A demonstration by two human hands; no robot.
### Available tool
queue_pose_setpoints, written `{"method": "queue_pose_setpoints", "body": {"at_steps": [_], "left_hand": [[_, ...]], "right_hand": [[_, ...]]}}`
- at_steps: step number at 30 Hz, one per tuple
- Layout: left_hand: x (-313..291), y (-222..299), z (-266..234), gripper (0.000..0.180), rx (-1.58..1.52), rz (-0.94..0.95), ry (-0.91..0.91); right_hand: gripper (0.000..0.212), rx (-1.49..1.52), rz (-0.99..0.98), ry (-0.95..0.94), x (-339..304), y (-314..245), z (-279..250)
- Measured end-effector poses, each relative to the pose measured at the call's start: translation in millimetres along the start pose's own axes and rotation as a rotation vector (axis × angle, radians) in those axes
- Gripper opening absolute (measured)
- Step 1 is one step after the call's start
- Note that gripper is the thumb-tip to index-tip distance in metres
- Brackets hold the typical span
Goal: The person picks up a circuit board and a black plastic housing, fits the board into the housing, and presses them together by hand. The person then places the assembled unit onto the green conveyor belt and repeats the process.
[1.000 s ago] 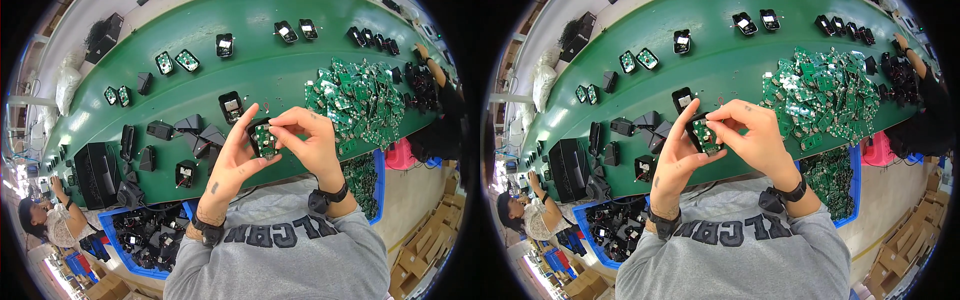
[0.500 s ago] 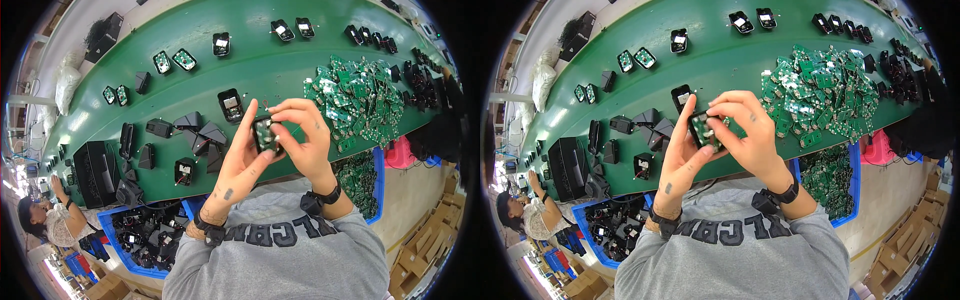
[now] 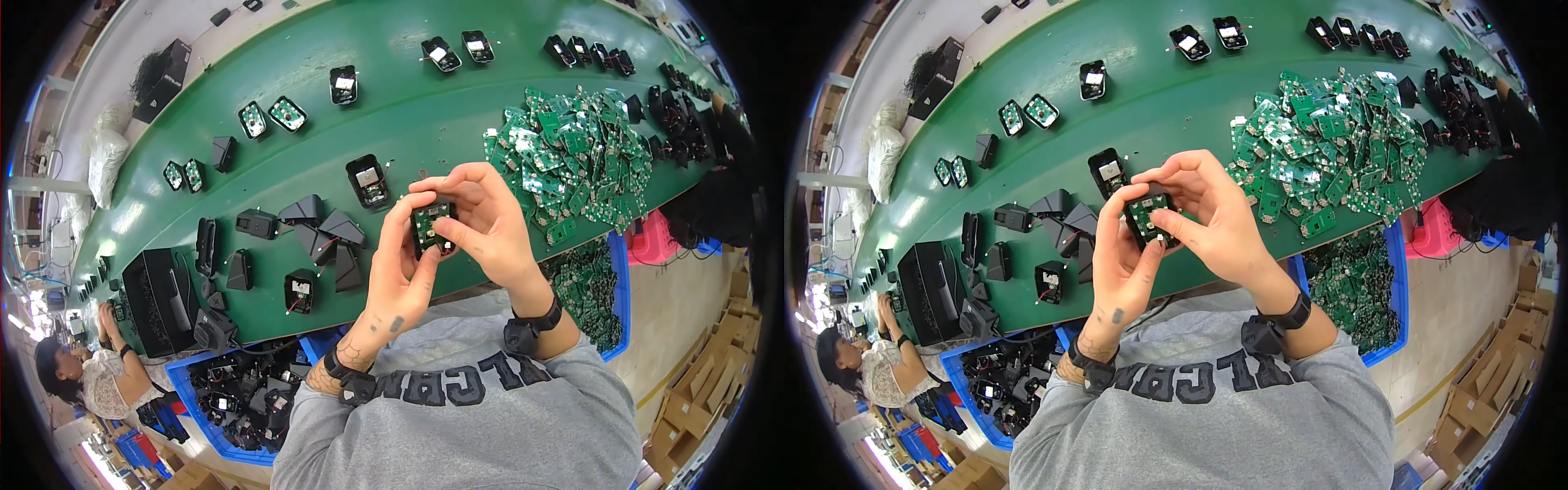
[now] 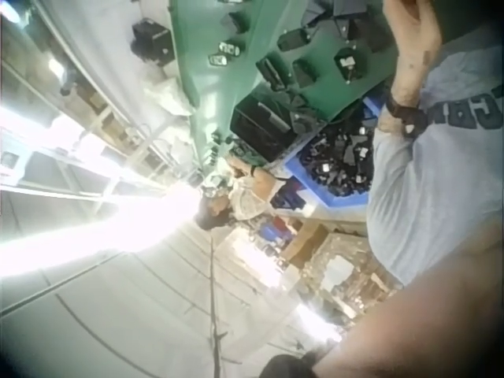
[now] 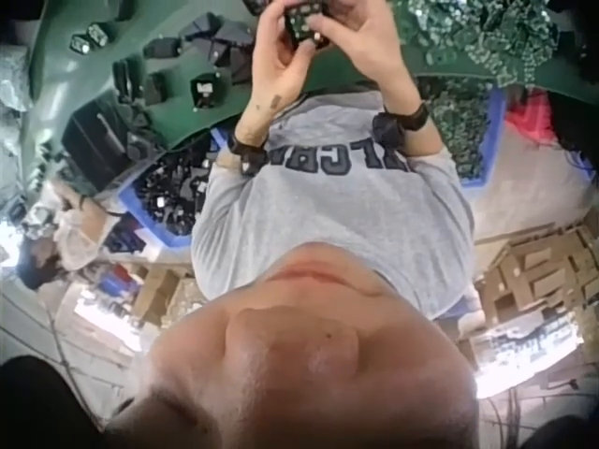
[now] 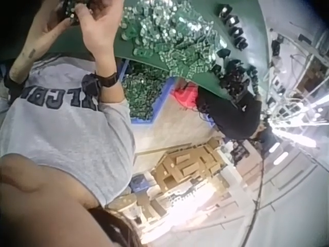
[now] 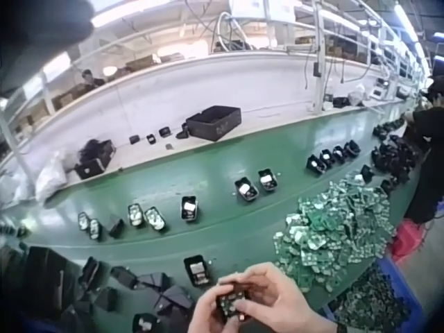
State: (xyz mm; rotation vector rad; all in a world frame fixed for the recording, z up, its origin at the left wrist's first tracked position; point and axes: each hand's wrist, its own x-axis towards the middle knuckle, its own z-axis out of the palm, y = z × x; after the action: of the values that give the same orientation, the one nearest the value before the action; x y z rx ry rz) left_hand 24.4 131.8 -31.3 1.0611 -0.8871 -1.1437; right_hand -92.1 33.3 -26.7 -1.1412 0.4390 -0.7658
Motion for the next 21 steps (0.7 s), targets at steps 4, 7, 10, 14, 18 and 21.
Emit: {"method": "queue_pose_setpoints", "body": {"at_steps": [4, 7, 10, 14, 18, 21], "left_hand": [[2.5, -8.9, 1.1, 0.051, 0.026, 0.087, 0.026], [9.3, -8.9, -0.6, 0.056, -0.175, 0.002, 0.062], [13.2, -10.6, 4.4, 0.059, -0.234, 0.086, 0.178], [19.7, -11.4, -1.1, 0.06, 0.032, 0.193, 0.138], [21.3, -1.8, 3.0, 0.067, 0.149, 0.077, 0.162], [20.9, -3.1, -5.3, 0.065, 0.099, -0.04, 0.104]], "right_hand": [[0.041, -0.122, -0.044, -0.035, 3.0, 1.3, -0.5], [0.048, -0.245, -0.02, -0.018, 9.6, -8.2, -3.8], [0.052, -0.307, -0.136, 0.133, 9.4, 0.3, -8.8], [0.022, -0.782, -0.515, 0.111, -5.4, 2.5, -7.7], [0.016, -0.69, -0.522, 0.228, -2.1, 17.2, -4.4], [0.011, -0.69, -0.558, 0.233, 1.9, 17.5, -7.3]]}}
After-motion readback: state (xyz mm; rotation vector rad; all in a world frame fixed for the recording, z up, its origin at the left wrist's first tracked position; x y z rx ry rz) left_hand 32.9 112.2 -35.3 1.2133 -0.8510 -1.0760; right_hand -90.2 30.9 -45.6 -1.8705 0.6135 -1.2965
